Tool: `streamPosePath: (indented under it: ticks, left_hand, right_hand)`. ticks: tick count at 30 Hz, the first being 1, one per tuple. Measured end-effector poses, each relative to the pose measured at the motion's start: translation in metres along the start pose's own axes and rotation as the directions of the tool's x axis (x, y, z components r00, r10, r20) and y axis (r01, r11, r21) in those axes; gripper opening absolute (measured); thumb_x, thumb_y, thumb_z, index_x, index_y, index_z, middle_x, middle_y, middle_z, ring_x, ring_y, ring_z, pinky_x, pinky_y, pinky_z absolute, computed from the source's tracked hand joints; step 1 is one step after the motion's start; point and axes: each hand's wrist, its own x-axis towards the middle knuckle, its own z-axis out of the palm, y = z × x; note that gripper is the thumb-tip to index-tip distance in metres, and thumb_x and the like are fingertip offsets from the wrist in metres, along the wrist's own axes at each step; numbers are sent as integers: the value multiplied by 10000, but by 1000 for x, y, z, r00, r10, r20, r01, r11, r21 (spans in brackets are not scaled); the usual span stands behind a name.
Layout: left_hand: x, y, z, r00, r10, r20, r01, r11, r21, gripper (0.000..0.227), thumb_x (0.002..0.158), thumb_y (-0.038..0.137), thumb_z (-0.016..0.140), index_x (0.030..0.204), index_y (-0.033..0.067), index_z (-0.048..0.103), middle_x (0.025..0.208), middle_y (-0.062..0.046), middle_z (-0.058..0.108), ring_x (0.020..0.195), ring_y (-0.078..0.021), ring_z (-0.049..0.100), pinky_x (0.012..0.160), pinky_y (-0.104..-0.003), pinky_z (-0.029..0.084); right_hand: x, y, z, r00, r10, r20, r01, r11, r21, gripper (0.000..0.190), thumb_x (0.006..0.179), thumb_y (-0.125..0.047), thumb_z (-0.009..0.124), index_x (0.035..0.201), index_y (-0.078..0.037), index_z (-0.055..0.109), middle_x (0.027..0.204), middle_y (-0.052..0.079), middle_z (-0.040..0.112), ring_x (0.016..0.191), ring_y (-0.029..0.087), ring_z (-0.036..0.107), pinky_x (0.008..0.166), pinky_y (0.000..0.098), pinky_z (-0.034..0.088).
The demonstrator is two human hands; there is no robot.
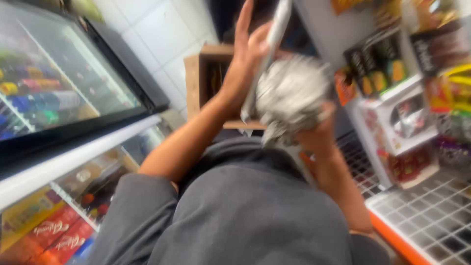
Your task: Organizing and stocking snack items from a shipping box onto store shelves.
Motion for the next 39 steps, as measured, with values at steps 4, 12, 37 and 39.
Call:
streamPosePath:
  ticks: [4, 12, 37, 39]
  left_hand:
    - [0, -6, -22, 988, -104, 115, 125, 974, -191, 742, 1041, 416, 597, 1585, 77, 224, 1525, -297, 478, 1397, -320, 575, 1233, -443, 463]
    - [-25, -40, -32, 920, -391, 16, 387, 902, -191, 702, 1081, 419, 526, 1645, 34, 362, 1532, -227, 508, 1303, -309, 562, 1047, -436, 497]
    - [4, -22, 5, 979, -164, 120, 200, 878, -435, 660, 1007, 329, 675, 1555, 67, 418, 1571, -89, 485, 1480, -214, 467, 1249, -409, 391]
    - [4, -28, 6, 978, -116, 173, 184, 871, -456, 605, 1042, 301, 681, 1528, 9, 471, 1544, -158, 530, 1438, -250, 534, 1251, -438, 421]
  right_hand:
    - [-22, 49, -35, 919, 60, -389, -89, 994, -56, 292, 992, -171, 738, 1208, 21, 688, 1138, 139, 793, 986, 300, 815, 820, 433, 583]
    - [66, -28, 63, 867, -492, 75, 395, 589, -705, 626, 973, -331, 767, 1489, -111, 488, 1668, 166, 201, 1588, 346, 144, 1322, 517, 173]
    - [-4, -35, 3, 874, -359, 327, 482, 729, -486, 317, 896, -119, 716, 1182, 16, 699, 1306, 209, 699, 1334, 417, 627, 1105, 501, 540]
    - [-19, -13, -20, 892, 24, -451, 26, 994, 103, 392, 935, -249, 705, 1259, -66, 582, 1073, 91, 752, 880, 233, 775, 707, 439, 665]
